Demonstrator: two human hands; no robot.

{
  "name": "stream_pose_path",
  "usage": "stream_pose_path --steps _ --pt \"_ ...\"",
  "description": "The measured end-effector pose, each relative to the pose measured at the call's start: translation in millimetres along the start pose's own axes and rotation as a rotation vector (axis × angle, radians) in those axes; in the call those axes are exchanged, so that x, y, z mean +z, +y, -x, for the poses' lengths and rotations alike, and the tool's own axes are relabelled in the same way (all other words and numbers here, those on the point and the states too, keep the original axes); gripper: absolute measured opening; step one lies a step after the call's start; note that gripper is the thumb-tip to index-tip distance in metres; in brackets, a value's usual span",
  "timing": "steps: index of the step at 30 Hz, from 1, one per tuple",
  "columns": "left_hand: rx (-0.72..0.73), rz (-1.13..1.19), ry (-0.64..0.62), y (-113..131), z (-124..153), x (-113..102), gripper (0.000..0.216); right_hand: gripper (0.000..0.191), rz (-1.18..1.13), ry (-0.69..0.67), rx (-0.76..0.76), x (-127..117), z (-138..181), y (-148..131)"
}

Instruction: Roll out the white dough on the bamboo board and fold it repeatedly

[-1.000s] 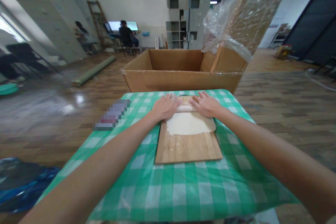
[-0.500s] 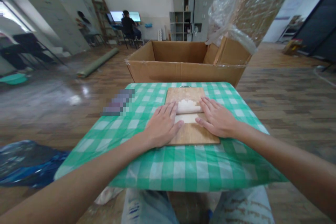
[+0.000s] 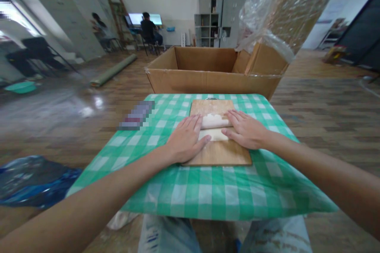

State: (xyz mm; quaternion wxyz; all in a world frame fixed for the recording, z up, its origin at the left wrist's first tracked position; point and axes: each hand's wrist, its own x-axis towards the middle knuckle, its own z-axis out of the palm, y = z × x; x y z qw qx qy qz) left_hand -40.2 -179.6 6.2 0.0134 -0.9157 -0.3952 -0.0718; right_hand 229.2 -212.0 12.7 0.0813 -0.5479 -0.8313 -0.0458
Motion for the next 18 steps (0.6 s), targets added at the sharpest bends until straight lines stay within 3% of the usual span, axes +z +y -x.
stream_pose_path --steps 5,11,18 --pt "-0.034 0.044 -0.034 -25.7 -41.7 6.7 0.083 0.082 -0.052 -0.091 -0.001 4.1 -47.0 20.7" --pt "-0.166 0.068 -0.042 -46.6 -83.1 15.5 0.081 0.079 -0.021 -0.082 -0.011 24.1 -88.2 44.8" --pt "-0.151 -0.031 0.005 -46.1 -97.9 13.0 0.072 0.073 0.041 -0.016 -0.049 28.6 -97.2 47.5"
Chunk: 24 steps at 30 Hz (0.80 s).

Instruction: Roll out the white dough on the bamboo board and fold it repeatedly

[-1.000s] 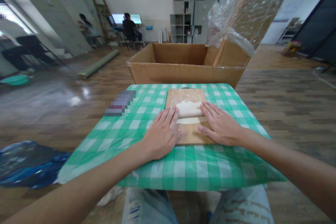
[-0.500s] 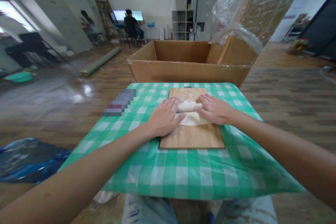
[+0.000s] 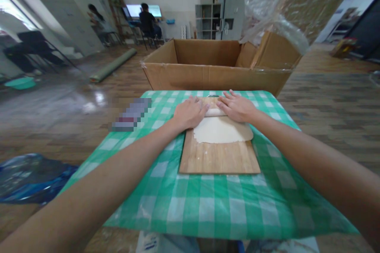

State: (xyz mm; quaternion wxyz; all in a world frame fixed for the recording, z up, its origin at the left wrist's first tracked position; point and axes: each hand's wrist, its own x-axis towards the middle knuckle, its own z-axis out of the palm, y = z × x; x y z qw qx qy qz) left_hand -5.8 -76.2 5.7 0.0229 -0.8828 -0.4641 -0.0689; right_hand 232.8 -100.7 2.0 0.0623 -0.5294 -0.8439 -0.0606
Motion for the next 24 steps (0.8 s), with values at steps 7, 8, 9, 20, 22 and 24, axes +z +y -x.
stream_pose_path --steps 7,8,9,20,22,24 --pt "0.091 -0.003 0.086 10.4 47.2 1.7 0.067 0.068 -0.010 0.057 0.034 -10.0 48.0 -32.3" --pt "0.116 -0.001 0.089 11.7 54.9 0.9 0.067 0.070 -0.017 0.058 0.037 -12.3 55.7 -37.3" --pt "0.137 0.003 0.089 13.3 62.2 -0.4 0.067 0.070 -0.020 0.053 0.032 -14.7 62.8 -42.1" --pt "0.186 -0.013 0.083 35.5 132.7 -14.5 0.075 0.086 -0.021 0.040 -0.008 -27.4 120.8 -82.5" --pt "0.194 -0.016 0.089 38.1 144.6 -14.7 0.076 0.088 -0.032 0.044 -0.013 -29.9 130.6 -88.3" --pt "0.200 -0.011 0.085 40.7 155.1 -16.9 0.075 0.088 -0.053 0.045 -0.016 -33.6 139.6 -93.4"
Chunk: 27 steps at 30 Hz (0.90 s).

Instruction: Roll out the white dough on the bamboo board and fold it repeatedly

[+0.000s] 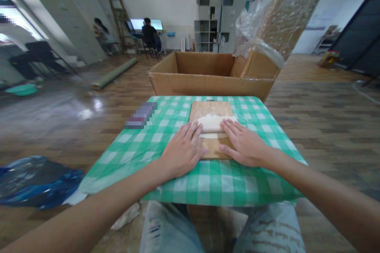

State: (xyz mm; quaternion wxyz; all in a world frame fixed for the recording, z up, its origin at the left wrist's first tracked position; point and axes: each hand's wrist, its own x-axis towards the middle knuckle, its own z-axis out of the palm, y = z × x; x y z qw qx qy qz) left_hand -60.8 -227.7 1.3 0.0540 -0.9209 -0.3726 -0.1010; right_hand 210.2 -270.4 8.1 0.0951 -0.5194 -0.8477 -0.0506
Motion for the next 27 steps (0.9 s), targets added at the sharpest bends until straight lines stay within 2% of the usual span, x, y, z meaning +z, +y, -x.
stream_pose_path --steps 6,10,13,17,22,25,27 --pt "0.007 0.027 -0.017 9.7 14.9 -17.1 0.073 0.091 -0.024 -0.006 -0.023 -11.7 21.3 -13.0" --pt "0.001 0.026 -0.028 5.1 3.0 -17.6 0.073 0.090 -0.021 -0.007 -0.028 -14.4 23.3 -14.5" --pt "0.017 -0.013 -0.023 -6.9 -19.3 -7.7 0.071 0.091 -0.022 -0.013 -0.019 -12.3 10.0 -6.3" --pt "0.006 -0.034 -0.029 -28.0 -57.8 7.8 0.071 0.088 -0.025 -0.024 -0.006 -3.9 -25.6 15.8" --pt "-0.097 0.035 -0.065 -48.2 -100.1 20.9 0.069 0.075 -0.042 -0.037 0.092 8.7 -71.5 41.3" --pt "-0.137 0.051 -0.062 -51.1 -108.7 24.4 0.070 0.073 -0.037 -0.051 0.137 11.8 -81.2 44.8" --pt "-0.122 0.046 -0.047 -48.1 -104.0 23.1 0.069 0.074 -0.023 -0.047 0.133 11.9 -77.0 41.5"
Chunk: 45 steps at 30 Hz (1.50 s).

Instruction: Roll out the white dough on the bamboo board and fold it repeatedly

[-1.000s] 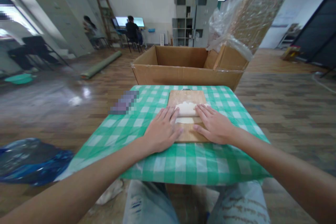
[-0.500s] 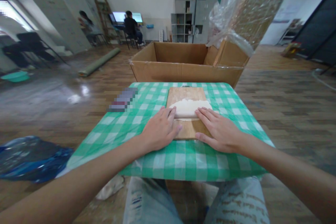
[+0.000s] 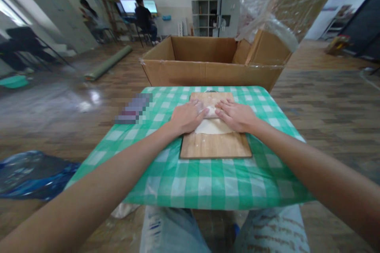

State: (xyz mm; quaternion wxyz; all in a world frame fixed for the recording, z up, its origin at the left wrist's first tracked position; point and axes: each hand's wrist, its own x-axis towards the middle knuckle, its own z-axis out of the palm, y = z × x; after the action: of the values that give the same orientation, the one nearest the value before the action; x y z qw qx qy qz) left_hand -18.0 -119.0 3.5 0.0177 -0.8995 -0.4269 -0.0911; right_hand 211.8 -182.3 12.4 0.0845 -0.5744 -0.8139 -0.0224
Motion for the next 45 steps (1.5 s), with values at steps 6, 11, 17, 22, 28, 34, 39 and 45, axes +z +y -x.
stream_pose_path --steps 6,11,17,22,28,34,39,45 --pt "0.102 -0.041 0.025 15.6 46.5 -12.0 0.075 0.079 0.001 0.063 -0.060 -1.7 44.8 -18.6" --pt "0.160 -0.028 0.009 24.4 79.7 -19.8 0.085 0.084 -0.014 0.081 -0.155 -6.1 76.7 -31.4" --pt "0.212 0.010 0.025 29.0 109.5 -21.1 0.091 0.093 -0.019 0.082 -0.200 -9.8 102.8 -44.3" --pt "0.223 0.017 0.017 32.6 126.5 -23.9 0.093 0.098 -0.035 0.109 -0.213 -9.3 117.8 -53.2" --pt "0.271 0.000 0.015 34.6 137.0 -26.8 0.091 0.098 -0.023 0.097 -0.214 -8.1 128.3 -59.0" --pt "0.270 -0.001 0.006 38.5 150.3 -28.1 0.093 0.100 -0.035 0.084 -0.235 -7.8 136.9 -63.3" --pt "0.254 0.020 -0.002 38.8 148.2 -29.9 0.094 0.101 -0.070 0.088 -0.220 -7.1 135.5 -62.5" --pt "0.206 -0.002 -0.031 31.5 113.6 -28.1 0.089 0.096 -0.080 0.092 -0.191 -4.6 106.5 -47.1"
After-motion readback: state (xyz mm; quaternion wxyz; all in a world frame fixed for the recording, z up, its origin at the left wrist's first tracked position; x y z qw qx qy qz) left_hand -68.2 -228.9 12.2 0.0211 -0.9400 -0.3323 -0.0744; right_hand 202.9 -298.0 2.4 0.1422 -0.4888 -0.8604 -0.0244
